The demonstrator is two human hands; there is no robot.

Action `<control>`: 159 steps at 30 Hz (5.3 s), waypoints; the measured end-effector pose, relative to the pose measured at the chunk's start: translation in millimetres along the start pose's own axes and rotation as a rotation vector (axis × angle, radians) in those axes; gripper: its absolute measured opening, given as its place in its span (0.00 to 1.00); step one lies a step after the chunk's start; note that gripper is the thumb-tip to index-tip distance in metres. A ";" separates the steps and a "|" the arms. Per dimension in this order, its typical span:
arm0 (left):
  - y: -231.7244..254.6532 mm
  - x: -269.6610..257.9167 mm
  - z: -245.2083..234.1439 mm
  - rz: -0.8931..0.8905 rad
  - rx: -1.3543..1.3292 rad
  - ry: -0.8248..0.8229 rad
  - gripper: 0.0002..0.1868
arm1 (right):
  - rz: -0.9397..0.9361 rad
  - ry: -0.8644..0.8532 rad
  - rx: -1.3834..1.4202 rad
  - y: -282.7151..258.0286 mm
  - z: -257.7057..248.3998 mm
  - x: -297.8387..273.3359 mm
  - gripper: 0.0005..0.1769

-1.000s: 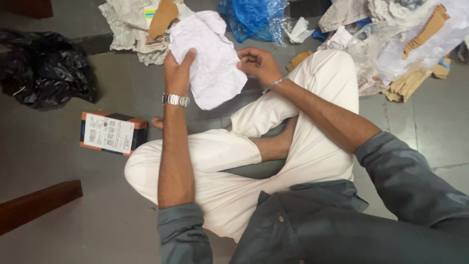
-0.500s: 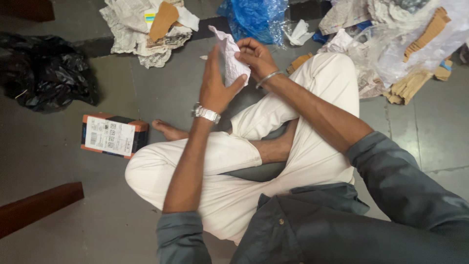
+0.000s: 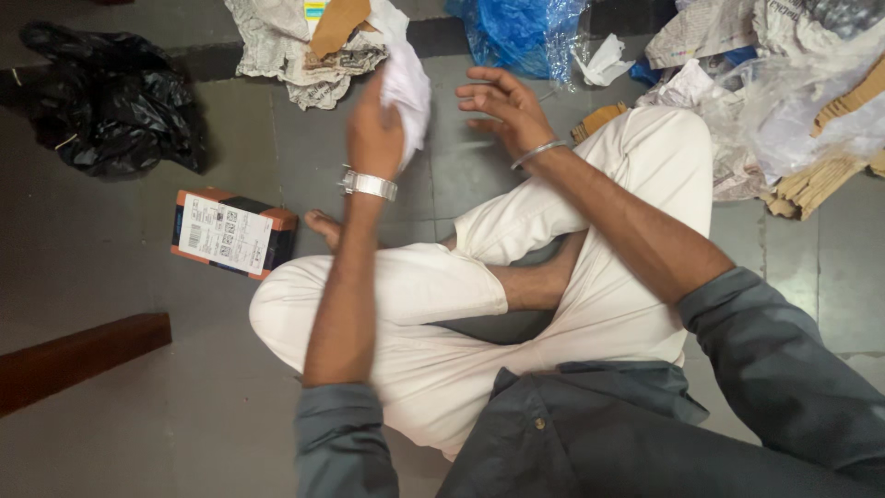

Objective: The person sits on the floor and sorts through a pile of mixed waste, separating paper, plastic bags, and cardboard pieces into distinct piles. They handle items one by one, placing them into designated areas on the floor.

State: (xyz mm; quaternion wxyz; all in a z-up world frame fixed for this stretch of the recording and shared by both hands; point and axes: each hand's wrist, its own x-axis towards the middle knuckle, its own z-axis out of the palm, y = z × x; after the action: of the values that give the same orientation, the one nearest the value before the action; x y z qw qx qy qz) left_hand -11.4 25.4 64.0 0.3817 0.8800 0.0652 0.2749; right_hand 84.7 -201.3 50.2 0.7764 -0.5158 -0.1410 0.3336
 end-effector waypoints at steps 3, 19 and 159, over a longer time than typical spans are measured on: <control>-16.3 30.2 -39.1 0.056 0.116 0.055 0.29 | 0.020 0.039 -0.027 4.5 -3.4 2.3 0.28; -136.8 109.8 0.9 -0.247 0.618 -0.325 0.37 | -0.242 0.249 -0.453 10.6 6.5 -0.5 0.28; 18.1 -1.0 -19.0 -0.332 -0.341 -0.272 0.26 | -0.250 0.020 -0.348 13.6 27.6 8.2 0.36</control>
State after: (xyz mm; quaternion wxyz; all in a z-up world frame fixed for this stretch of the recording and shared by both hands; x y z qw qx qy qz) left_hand -24.1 24.5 86.9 0.5693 0.8093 0.1095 0.0946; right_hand 70.2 -173.0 48.8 0.7121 -0.6241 -0.2516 0.2003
